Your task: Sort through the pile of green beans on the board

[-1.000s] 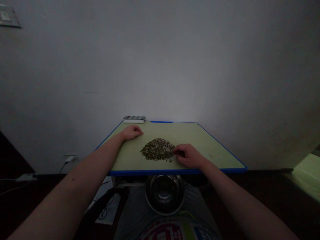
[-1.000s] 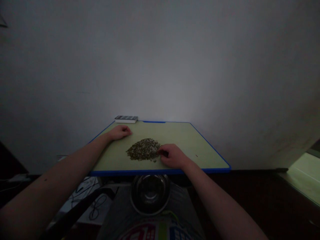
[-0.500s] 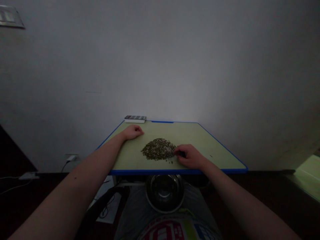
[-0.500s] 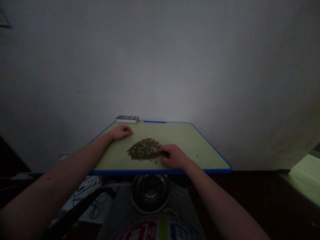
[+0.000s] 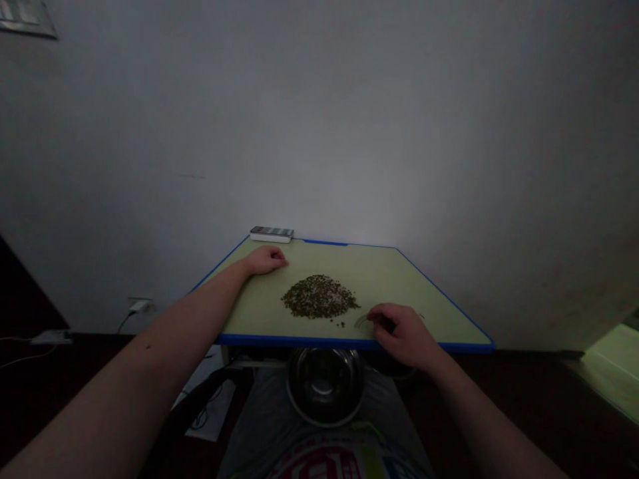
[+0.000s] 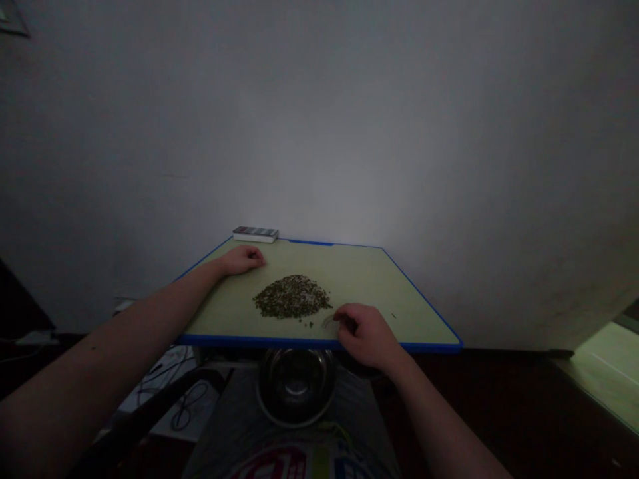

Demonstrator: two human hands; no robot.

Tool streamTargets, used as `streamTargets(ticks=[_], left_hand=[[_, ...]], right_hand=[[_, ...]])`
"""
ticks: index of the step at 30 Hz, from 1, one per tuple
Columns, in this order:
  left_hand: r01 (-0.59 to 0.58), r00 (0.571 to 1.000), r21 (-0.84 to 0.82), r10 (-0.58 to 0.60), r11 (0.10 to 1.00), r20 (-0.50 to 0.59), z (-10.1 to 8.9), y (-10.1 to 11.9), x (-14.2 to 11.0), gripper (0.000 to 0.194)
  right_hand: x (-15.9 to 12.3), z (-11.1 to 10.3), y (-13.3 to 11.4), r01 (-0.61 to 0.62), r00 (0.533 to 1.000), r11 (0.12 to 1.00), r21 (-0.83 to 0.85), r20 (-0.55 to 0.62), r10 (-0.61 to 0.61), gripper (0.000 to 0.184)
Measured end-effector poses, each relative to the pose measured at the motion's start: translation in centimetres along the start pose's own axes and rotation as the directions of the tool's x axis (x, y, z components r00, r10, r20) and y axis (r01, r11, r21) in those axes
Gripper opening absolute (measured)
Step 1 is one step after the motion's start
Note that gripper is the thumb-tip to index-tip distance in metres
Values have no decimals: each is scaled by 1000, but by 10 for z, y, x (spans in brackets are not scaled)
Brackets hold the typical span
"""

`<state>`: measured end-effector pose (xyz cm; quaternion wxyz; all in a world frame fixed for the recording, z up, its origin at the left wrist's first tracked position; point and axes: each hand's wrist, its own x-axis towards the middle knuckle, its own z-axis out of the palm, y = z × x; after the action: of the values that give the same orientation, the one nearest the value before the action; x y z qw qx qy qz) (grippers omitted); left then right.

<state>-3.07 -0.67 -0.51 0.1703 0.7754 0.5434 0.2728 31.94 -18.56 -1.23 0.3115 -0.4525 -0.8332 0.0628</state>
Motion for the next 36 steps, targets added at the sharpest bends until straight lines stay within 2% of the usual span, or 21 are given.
streamTargets(ticks=[12, 19, 25, 29, 36], left_hand=[[-20, 1000, -3, 20, 1000, 8, 1, -6, 3, 32], [-19, 1000, 14, 18, 1000, 16, 1, -6, 3, 34], [-15, 1000, 41, 14, 999, 18, -2, -1, 1, 34], [-11, 1000, 33, 10, 999, 26, -2, 0, 1, 34], [-9, 999, -2, 9, 1000, 35, 0, -3, 3, 33]], right_hand=[[13, 12, -12, -29, 999, 999, 18, 24, 29, 24], [15, 14, -16, -117, 993, 993, -16, -17, 117, 24], [16, 12, -13, -205, 977, 977, -52, -70, 202, 24], [18, 11, -10, -243, 969, 969, -48, -67, 240, 23], [20, 10, -6, -248, 968, 968, -27, -44, 247, 24]])
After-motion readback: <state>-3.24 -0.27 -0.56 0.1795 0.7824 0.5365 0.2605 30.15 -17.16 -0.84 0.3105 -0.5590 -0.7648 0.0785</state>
